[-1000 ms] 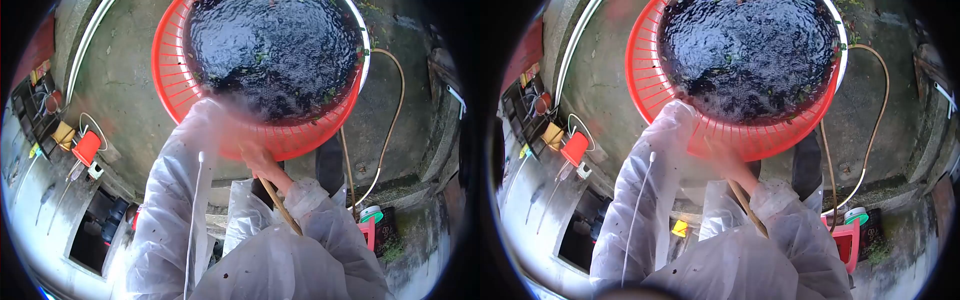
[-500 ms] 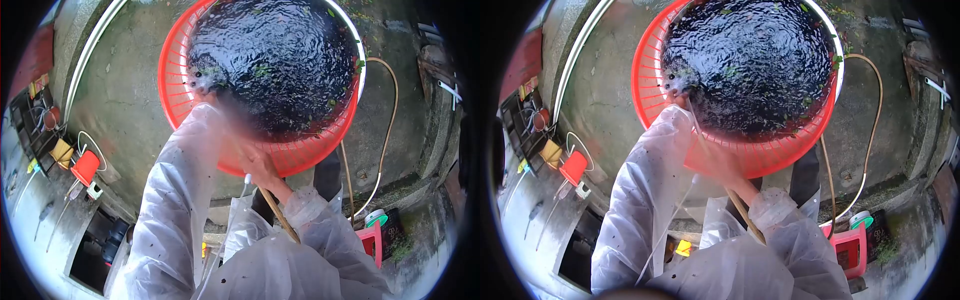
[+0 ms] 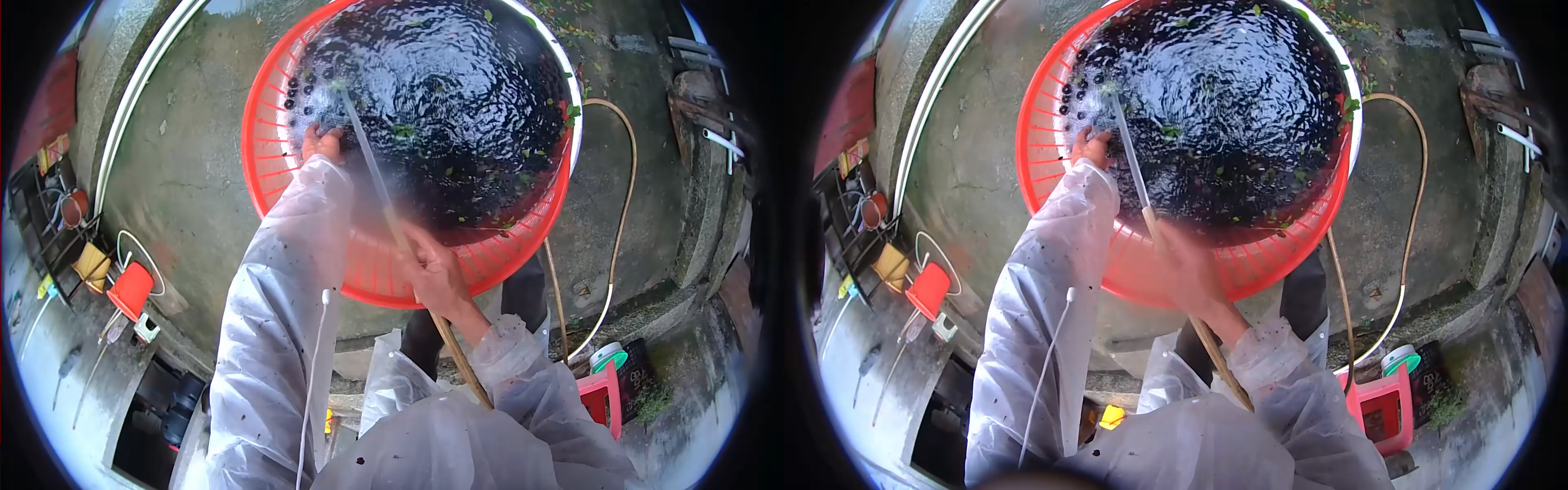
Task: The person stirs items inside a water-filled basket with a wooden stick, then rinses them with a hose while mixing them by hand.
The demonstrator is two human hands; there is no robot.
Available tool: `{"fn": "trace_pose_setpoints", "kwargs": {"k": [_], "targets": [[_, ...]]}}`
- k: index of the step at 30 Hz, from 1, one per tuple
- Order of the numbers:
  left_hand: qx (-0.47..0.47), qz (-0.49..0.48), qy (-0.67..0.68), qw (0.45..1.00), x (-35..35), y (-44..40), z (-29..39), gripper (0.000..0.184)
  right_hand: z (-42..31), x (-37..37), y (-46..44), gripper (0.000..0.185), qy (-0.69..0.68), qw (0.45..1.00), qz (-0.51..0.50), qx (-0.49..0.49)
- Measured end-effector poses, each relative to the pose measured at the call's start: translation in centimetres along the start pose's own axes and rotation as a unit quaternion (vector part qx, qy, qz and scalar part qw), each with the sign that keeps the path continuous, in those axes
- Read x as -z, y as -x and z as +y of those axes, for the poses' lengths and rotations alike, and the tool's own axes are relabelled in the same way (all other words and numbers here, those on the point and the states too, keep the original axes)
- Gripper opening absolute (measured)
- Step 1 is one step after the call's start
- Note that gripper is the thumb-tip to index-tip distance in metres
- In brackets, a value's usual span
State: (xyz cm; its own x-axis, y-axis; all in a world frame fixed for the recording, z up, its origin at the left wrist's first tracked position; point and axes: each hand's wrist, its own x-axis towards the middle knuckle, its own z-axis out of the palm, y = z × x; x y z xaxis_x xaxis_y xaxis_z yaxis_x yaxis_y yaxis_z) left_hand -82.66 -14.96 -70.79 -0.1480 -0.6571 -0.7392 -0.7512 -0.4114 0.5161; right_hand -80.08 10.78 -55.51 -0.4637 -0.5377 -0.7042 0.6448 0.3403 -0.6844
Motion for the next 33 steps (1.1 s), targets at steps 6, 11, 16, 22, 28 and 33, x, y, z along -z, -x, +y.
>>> {"fn": "trace_pose_setpoints", "kwargs": {"k": [6, 11, 16, 22, 28, 33], "targets": [[-0.083, -0.024, 0.029, 0.996, -3.9, -0.8, -0.3, 0.072, -1.7, 3.0, 0.2, 0.049, -0.026, 0.999, 0.03, -0.004], [-0.125, -0.024, 0.017, 0.992, -6.0, 0.9, -0.4, 0.054, -2.3, 4.3, 0.4, 0.048, -0.033, 0.998, 0.029, -0.034], [-0.077, 0.005, -0.087, 0.993, -6.5, 2.2, -3.8, 0.041, -1.2, 3.7, 2.1, 0.049, -0.059, 0.994, -0.028, -0.086], [0.018, 0.009, -0.294, 0.955, -7.0, 2.4, -11.7, 0.041, 0.7, 5.4, 4.2, 0.048, -0.047, 0.99, -0.03, -0.129], [-0.004, 0.094, -0.295, 0.951, -12.4, 10.2, -13.2, 0.054, -0.3, 10.3, 7.8, 0.049, -0.055, 0.965, -0.011, -0.256], [0.076, -0.006, -0.26, 0.962, -19.7, 13.2, -17.2, 0.054, 0.0, 15.5, 10.1, 0.048, -0.072, 0.954, 0.01, -0.29]]}}
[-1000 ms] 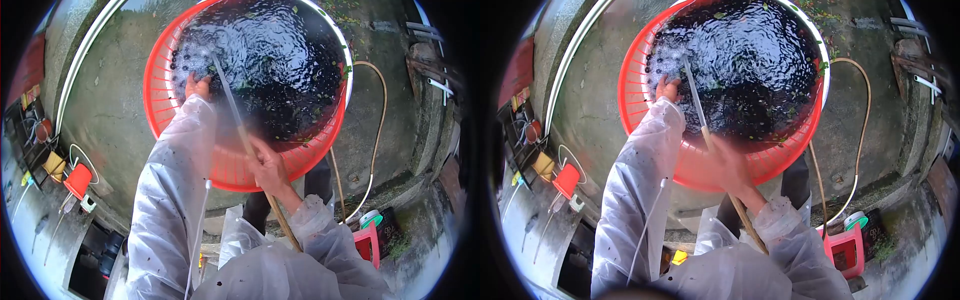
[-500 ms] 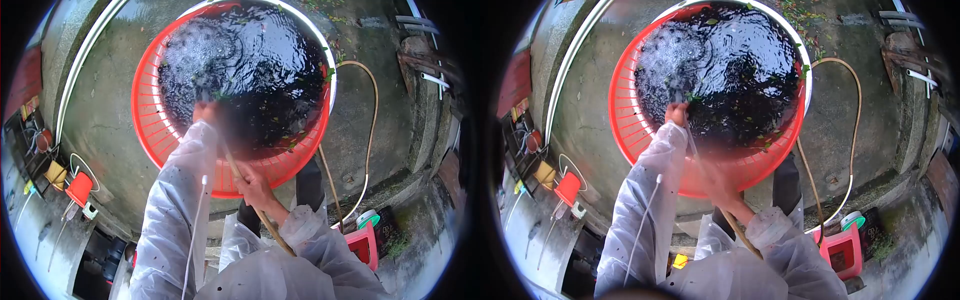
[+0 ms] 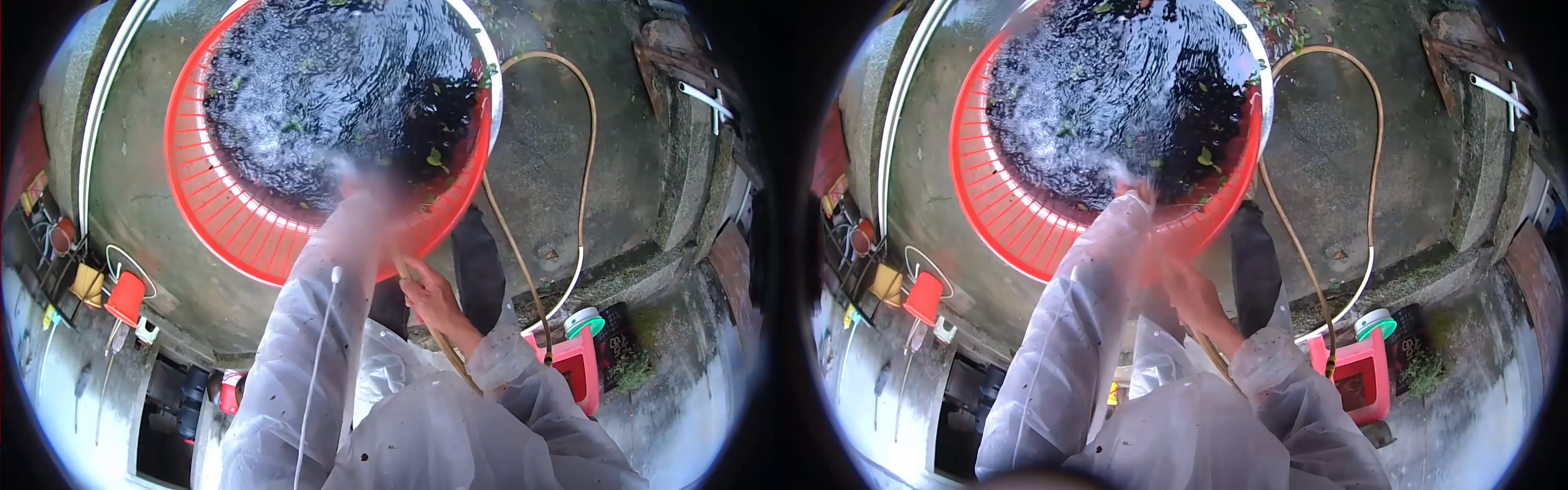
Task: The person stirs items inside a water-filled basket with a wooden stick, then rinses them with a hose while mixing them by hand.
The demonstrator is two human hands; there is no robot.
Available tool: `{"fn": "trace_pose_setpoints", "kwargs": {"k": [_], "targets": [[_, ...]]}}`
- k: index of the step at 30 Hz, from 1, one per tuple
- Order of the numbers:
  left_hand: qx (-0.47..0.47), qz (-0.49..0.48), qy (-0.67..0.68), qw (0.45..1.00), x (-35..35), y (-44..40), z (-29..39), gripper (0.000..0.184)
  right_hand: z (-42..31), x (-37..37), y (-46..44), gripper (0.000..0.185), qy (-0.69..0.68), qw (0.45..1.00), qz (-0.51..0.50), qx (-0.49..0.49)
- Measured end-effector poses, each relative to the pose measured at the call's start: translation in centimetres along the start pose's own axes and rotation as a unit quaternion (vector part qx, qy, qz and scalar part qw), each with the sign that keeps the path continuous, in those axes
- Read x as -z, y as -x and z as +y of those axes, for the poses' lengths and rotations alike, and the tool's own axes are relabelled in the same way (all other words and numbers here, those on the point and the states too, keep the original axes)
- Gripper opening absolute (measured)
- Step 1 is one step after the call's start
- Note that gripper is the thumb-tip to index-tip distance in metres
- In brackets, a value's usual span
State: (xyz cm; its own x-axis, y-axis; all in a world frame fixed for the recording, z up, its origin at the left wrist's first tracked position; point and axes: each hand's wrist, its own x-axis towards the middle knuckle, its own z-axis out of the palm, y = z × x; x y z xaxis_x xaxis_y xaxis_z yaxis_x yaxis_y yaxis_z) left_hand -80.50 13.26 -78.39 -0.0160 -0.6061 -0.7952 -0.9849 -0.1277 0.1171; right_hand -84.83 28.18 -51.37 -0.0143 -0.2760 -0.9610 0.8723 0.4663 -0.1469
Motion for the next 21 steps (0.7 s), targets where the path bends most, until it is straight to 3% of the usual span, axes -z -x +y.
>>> {"fn": "trace_pose_setpoints", "kwargs": {"k": [6, 13, 19, 20, 21], "targets": [[0.132, -0.167, 0.226, 0.951, -7.7, 4.6, 4.9, 0.051, -0.2, 6.9, 2.2, 0.047, 0.006, 0.999, 0.043, -0.001], [0.228, -0.225, 0.415, 0.851, -12.8, 6.1, 13.3, 0.047, -1.9, 11.9, 1.3, 0.045, -0.017, 0.996, 0.079, 0.036], [0.202, -0.246, 0.482, 0.816, -11.9, 5.5, 21.7, 0.043, -4.8, 14.4, 0.1, 0.043, -0.063, 0.992, 0.081, 0.068], [0.138, -0.239, 0.413, 0.868, -9.7, 8.1, 25.4, 0.042, -5.4, 14.7, -0.3, 0.043, -0.074, 0.99, 0.083, 0.084], [0.087, -0.33, 0.404, 0.849, -9.6, 6.8, 26.3, 0.043, -6.0, 14.9, -0.6, 0.043, -0.085, 0.988, 0.084, 0.1]]}}
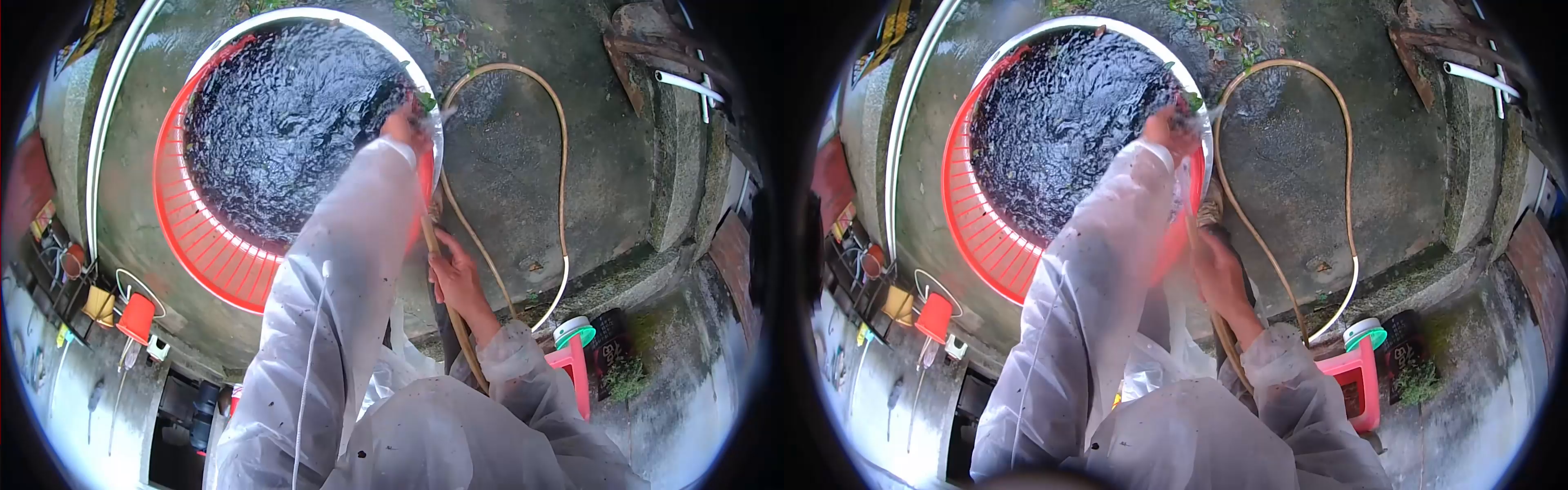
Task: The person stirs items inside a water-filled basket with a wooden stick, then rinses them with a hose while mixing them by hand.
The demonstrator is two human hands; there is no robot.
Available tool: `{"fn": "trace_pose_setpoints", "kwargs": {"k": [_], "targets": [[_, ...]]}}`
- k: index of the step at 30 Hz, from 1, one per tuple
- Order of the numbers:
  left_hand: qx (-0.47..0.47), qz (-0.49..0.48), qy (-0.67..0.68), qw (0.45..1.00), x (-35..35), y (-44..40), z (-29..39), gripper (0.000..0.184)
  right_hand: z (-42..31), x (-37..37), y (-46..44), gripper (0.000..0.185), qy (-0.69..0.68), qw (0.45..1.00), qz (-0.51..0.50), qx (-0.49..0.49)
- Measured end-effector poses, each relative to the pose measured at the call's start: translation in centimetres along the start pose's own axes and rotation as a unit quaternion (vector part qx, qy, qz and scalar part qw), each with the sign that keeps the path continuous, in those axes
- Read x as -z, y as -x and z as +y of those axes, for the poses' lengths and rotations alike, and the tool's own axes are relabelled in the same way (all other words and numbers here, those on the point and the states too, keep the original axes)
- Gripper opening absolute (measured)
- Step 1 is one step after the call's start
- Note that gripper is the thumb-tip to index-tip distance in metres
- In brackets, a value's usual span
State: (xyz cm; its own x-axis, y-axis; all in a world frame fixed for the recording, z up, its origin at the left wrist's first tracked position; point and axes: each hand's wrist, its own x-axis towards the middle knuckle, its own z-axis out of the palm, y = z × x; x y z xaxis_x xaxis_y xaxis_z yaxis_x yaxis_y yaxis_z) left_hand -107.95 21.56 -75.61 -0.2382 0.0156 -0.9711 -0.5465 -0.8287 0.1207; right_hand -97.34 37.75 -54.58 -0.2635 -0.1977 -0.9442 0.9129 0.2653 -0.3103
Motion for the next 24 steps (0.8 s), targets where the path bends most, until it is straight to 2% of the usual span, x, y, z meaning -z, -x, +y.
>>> {"fn": "trace_pose_setpoints", "kwargs": {"k": [2, 3, 5, 7, 8, 9, 11, 15, 16, 17, 18, 19, 21, 24], "targets": [[-0.045, -0.07, -0.003, 0.997, -1.1, 0.6, 2.3, 0.041, -1.0, 0.4, -0.7, 0.043, 0.005, 1.0, 0.003, 0.02], [-0.09, -0.038, 0.017, 0.995, -2.9, 3.1, 4.2, 0.039, -1.6, 0.5, -1.1, 0.043, 0.012, 0.999, 0.006, 0.04], [-0.101, -0.063, 0.015, 0.993, -2.3, 5.4, 6.8, 0.039, -3.5, 0.4, -1.4, 0.043, -0.006, 0.999, 0.014, 0.04], [-0.173, -0.074, -0.068, 0.98, -0.5, 6.4, 8.4, 0.043, -5.1, 0.3, -1.1, 0.042, -0.022, 0.999, 0.022, 0.039], [-0.183, -0.015, -0.104, 0.978, 0.9, 6.9, 8.6, 0.043, -5.6, 0.3, -1.0, 0.042, -0.043, 0.998, 0.023, 0.048], [-0.156, 0.021, -0.105, 0.982, 2.4, 6.4, 8.9, 0.042, -6.1, 0.3, -0.9, 0.042, -0.063, 0.996, 0.023, 0.058], [-0.151, 0.117, -0.1, 0.977, 4.5, 6.8, 7.7, 0.025, -6.9, 0.2, -0.7, 0.043, -0.062, 0.996, 0.029, 0.056], [-0.099, 0.109, -0.106, 0.983, 9.7, 4.1, 4.0, 0.034, -6.2, 0.0, -0.5, 0.044, -0.041, 0.997, 0.008, 0.071], [-0.187, 0.171, -0.312, 0.916, 9.9, 3.7, 3.5, 0.031, -5.8, 0.0, -0.6, 0.046, -0.031, 0.997, -0.014, 0.075], [-0.265, 0.226, -0.497, 0.795, 10.0, 3.3, 3.0, 0.029, -5.5, -0.3, -0.5, 0.046, -0.027, 0.996, -0.011, 0.079], [-0.377, 0.197, -0.37, 0.826, 9.1, 2.4, 2.4, 0.031, -5.3, -0.8, -0.4, 0.047, -0.027, 0.997, -0.013, 0.067], [-0.383, 0.191, -0.367, 0.826, 8.4, 1.4, 2.7, 0.031, -5.2, -1.0, -0.4, 0.048, -0.027, 0.998, -0.014, 0.058], [-0.575, 0.168, -0.526, 0.604, 4.5, 3.1, 6.0, 0.039, -4.8, -1.0, -0.3, 0.047, -0.018, 0.998, -0.009, 0.067], [-0.537, 0.136, -0.653, 0.516, -0.8, 3.2, 9.5, 0.056, -4.2, 0.2, -0.6, 0.046, -0.02, 0.996, 0.014, 0.091]]}}
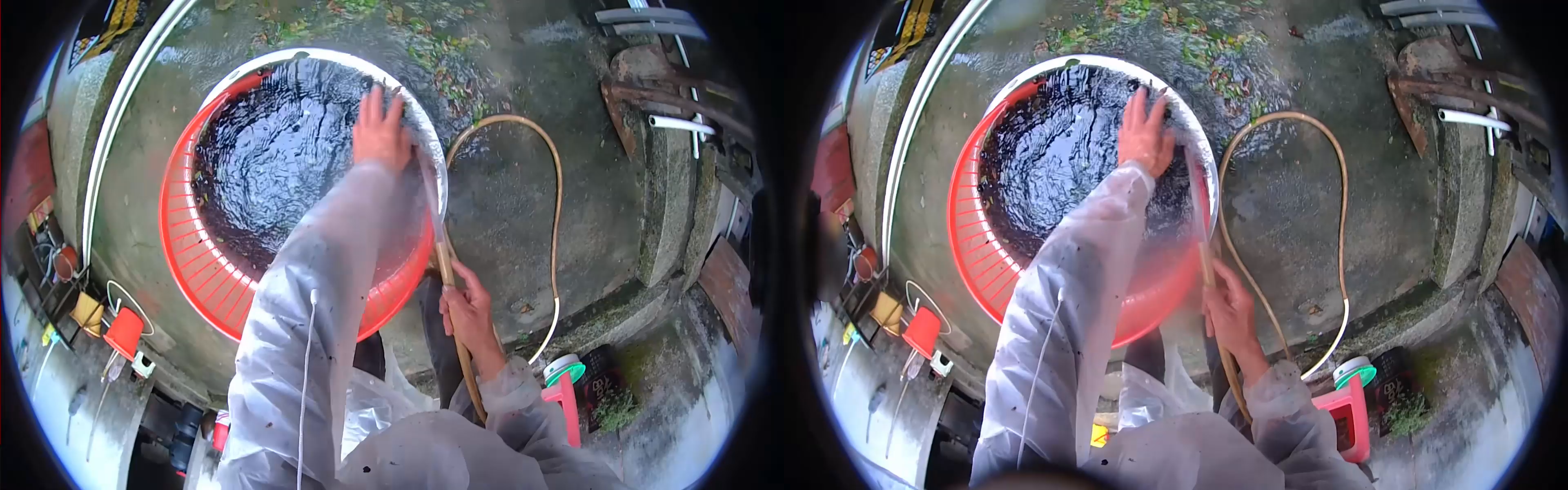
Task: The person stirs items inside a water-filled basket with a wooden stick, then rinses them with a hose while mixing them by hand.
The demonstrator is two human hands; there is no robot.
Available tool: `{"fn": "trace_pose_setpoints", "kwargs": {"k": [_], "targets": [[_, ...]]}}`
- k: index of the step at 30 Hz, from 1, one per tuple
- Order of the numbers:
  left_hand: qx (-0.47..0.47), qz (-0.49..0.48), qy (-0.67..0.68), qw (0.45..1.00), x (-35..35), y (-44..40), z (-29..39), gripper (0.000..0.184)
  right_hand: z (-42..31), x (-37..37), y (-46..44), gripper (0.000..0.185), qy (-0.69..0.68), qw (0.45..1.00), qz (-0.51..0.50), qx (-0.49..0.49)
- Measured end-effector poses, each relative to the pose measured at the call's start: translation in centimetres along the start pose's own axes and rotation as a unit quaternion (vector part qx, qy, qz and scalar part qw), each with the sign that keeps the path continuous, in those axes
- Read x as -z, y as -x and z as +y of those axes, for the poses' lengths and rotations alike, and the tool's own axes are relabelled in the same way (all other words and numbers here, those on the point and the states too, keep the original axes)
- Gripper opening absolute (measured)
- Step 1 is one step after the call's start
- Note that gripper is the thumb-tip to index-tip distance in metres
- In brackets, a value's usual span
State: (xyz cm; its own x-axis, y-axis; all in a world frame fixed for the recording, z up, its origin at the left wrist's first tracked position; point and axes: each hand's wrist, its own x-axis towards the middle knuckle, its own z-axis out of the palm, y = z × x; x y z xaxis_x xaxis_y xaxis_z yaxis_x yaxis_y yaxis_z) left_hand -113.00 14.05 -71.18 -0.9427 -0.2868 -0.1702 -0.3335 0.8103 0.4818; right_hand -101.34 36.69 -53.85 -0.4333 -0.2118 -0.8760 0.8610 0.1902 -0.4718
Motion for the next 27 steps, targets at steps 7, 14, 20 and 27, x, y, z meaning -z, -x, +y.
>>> {"fn": "trace_pose_setpoints", "kwargs": {"k": [7, 14, 20, 27], "targets": [[0.04, -0.036, -0.102, 0.993, -0.3, -2.2, -2.0, 0.055, -1.2, -0.6, 0.3, 0.046, -0.015, 1.0, -0.009, 0.014], [0.095, -0.133, -0.145, 0.976, 2.6, 4.9, -7.5, 0.052, 2.8, -3.2, -0.6, 0.047, -0.015, 0.995, -0.085, -0.04], [0.186, -0.299, -0.173, 0.92, 6.2, 11.8, -10.4, 0.055, 5.9, -7.0, 0.4, 0.048, 0.03, 0.989, -0.106, -0.097], [0.256, -0.362, -0.196, 0.875, 7.9, 21.1, -15.0, 0.058, 9.3, -12.1, 2.3, 0.047, 0.042, 0.983, -0.138, -0.11]]}}
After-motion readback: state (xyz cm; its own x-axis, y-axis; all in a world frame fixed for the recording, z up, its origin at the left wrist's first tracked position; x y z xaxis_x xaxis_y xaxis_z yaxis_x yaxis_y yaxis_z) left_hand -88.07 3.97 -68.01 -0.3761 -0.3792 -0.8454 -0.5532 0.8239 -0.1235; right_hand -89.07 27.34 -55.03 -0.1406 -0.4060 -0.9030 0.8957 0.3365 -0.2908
